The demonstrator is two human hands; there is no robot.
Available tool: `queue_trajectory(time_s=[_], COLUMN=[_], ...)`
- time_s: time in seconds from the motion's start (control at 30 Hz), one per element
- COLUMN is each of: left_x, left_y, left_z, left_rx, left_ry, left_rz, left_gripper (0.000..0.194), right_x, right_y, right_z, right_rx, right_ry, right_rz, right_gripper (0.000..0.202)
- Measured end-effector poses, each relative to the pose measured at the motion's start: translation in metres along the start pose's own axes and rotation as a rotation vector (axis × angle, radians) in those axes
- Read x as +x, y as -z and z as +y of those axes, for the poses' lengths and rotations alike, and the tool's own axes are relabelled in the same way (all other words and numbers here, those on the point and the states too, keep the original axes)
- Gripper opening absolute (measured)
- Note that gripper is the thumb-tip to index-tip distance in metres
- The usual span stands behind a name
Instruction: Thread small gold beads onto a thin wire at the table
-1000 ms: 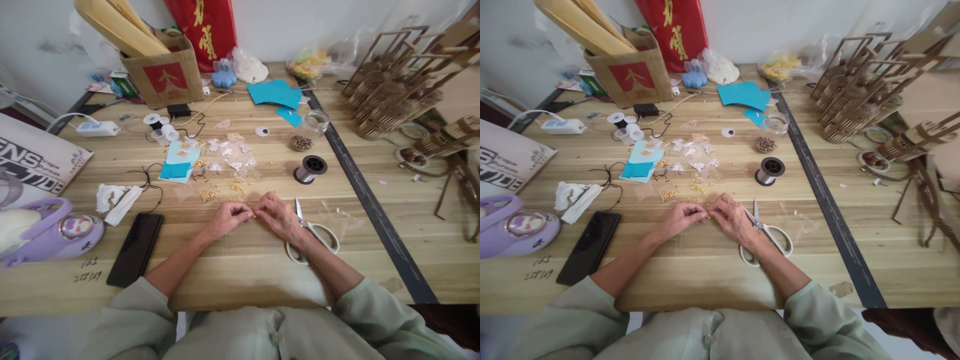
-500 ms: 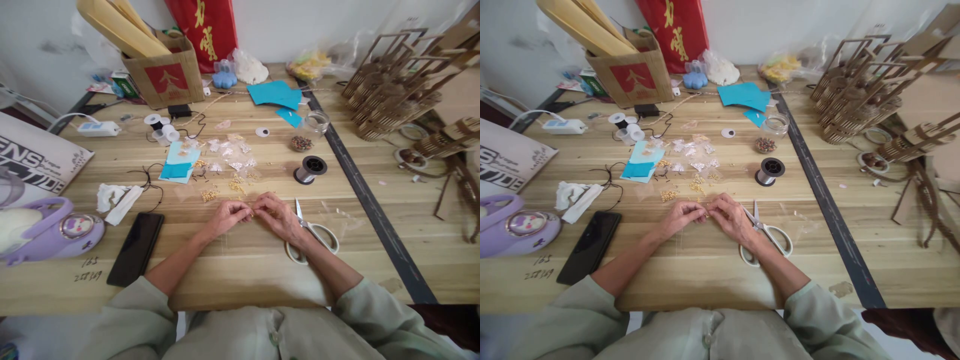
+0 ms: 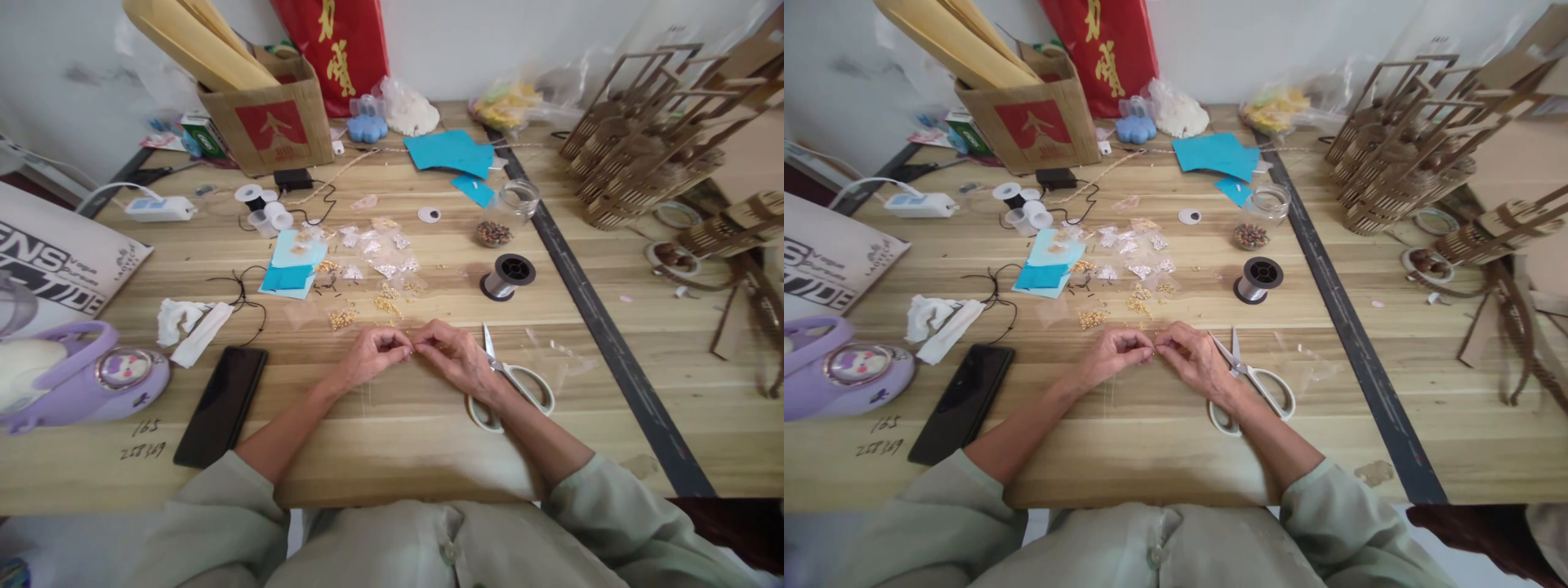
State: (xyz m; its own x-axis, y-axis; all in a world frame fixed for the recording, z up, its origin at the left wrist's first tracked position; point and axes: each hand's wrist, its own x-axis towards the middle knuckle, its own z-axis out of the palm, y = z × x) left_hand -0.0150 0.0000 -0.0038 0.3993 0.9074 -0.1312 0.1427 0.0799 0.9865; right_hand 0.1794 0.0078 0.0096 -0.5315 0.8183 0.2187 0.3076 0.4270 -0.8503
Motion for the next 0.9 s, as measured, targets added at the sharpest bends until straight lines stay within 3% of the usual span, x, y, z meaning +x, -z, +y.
queue_trajectory(time_s=[0.47, 0.9], left_x=[0.0002, 0.0000], left_y=[0.0004, 0.0000], left_z=[0.0017, -0.0015], left_rx=[0.001, -0.023], left_ry=[0.041, 0.024], left_rz=[0.000, 0.001], left_gripper=[0.019, 0.011], right_x=[-0.0013, -0.0003], right_y=[-0.0004, -0.0009], right_z=[0.0005, -0.0013], right_rx=[0.028, 0.113], right_ry=[-0.076, -0.157], right_rz=[0.021, 0.024], right_gripper=[0.014, 0.014])
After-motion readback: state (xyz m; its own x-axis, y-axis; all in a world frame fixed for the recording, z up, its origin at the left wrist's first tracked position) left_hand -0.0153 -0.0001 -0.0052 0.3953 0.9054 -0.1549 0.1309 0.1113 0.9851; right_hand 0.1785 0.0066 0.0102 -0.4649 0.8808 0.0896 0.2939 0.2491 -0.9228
